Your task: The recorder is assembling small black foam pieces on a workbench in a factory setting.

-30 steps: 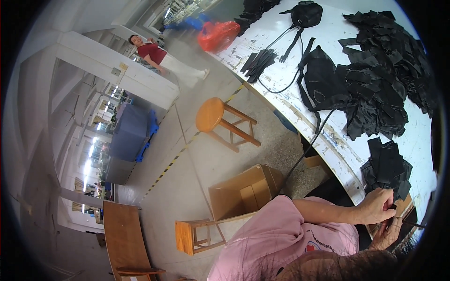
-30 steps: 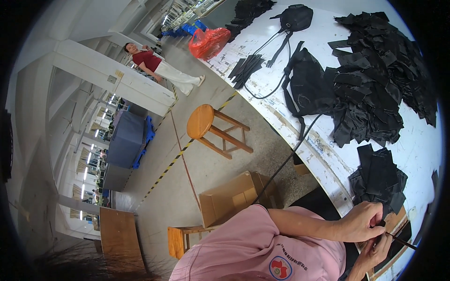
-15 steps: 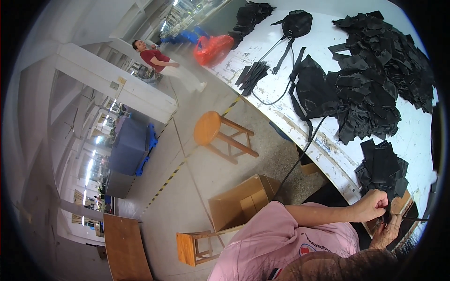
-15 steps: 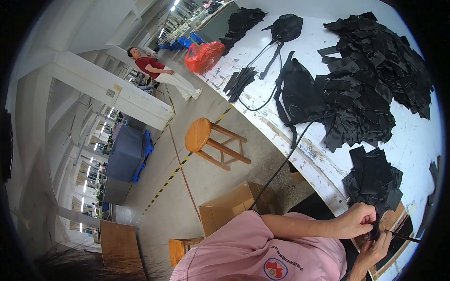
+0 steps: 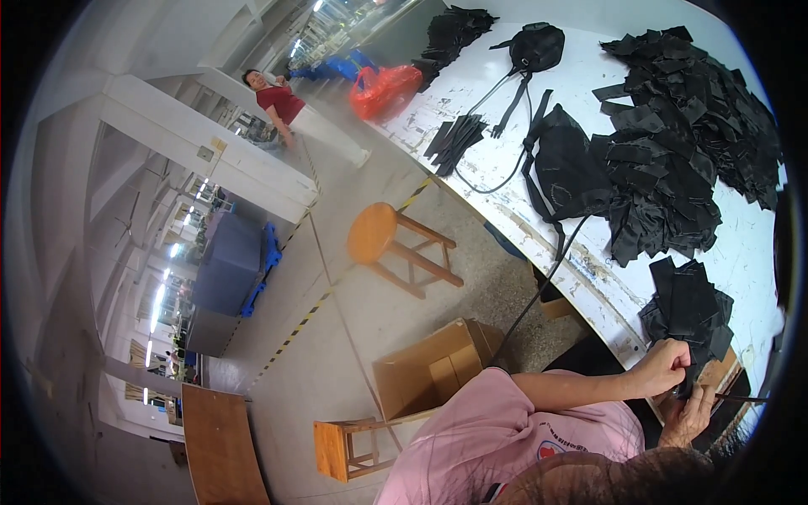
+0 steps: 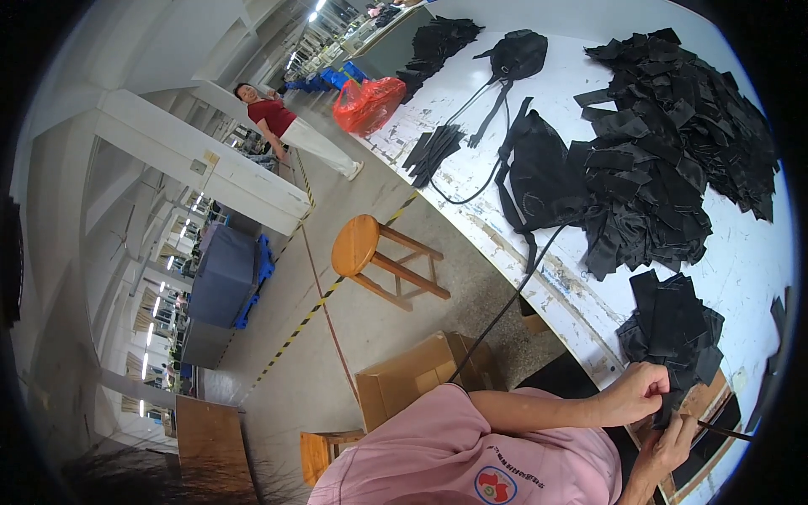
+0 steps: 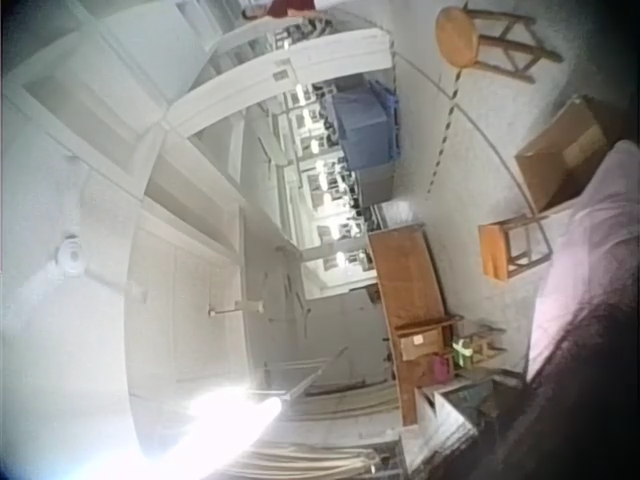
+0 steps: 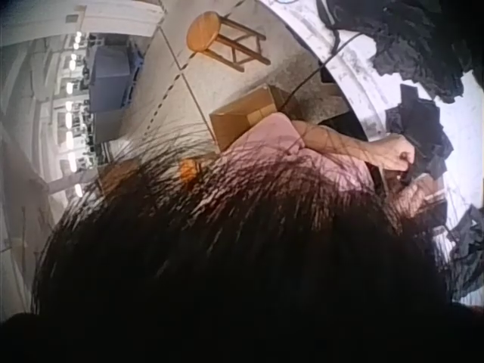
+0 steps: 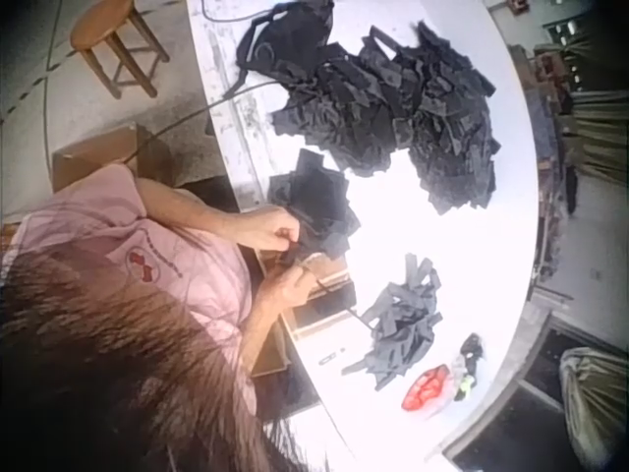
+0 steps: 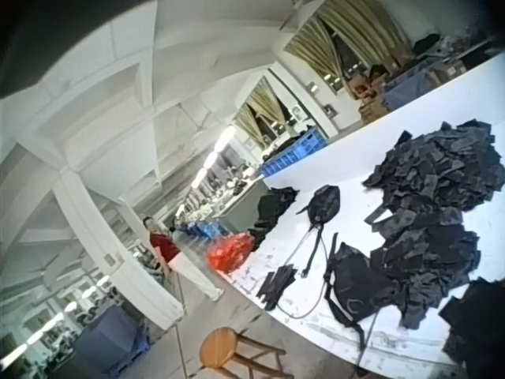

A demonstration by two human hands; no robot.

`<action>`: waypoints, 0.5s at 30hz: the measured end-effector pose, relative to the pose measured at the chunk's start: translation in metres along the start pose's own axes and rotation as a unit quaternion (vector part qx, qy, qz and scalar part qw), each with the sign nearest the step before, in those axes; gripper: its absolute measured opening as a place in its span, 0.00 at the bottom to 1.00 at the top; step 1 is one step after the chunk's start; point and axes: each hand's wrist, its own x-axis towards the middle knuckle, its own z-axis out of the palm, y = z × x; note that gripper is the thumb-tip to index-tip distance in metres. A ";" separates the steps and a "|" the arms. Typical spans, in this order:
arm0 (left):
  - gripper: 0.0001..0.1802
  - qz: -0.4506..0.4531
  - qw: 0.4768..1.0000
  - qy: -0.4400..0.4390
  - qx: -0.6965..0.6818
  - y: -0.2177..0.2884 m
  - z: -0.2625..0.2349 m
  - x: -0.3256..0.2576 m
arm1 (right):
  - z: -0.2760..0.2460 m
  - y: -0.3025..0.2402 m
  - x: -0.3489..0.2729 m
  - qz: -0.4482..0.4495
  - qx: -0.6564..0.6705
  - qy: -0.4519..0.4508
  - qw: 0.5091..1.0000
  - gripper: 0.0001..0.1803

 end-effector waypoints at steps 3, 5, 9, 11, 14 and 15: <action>0.03 0.006 1.000 0.001 -0.003 -0.001 -0.002 0.000 | 0.000 -0.001 0.000 0.016 0.019 -0.027 0.999 0.20; 0.03 0.009 1.000 0.004 0.001 -0.002 -0.003 0.000 | 0.002 0.001 -0.002 0.015 0.019 -0.046 0.999 0.20; 0.03 -0.005 1.000 0.001 0.002 -0.003 -0.007 0.001 | 0.004 -0.003 -0.001 0.015 0.021 -0.052 0.998 0.21; 0.03 0.001 1.000 0.006 0.009 -0.006 -0.009 0.000 | 0.005 -0.006 0.001 0.016 0.030 -0.047 0.998 0.22; 0.03 0.013 1.000 0.013 0.020 -0.012 -0.008 0.000 | 0.007 -0.005 0.000 0.009 0.034 -0.056 0.998 0.22; 0.03 0.017 0.999 0.015 0.025 -0.013 -0.008 0.001 | 0.007 -0.005 0.000 0.009 0.034 -0.056 0.998 0.22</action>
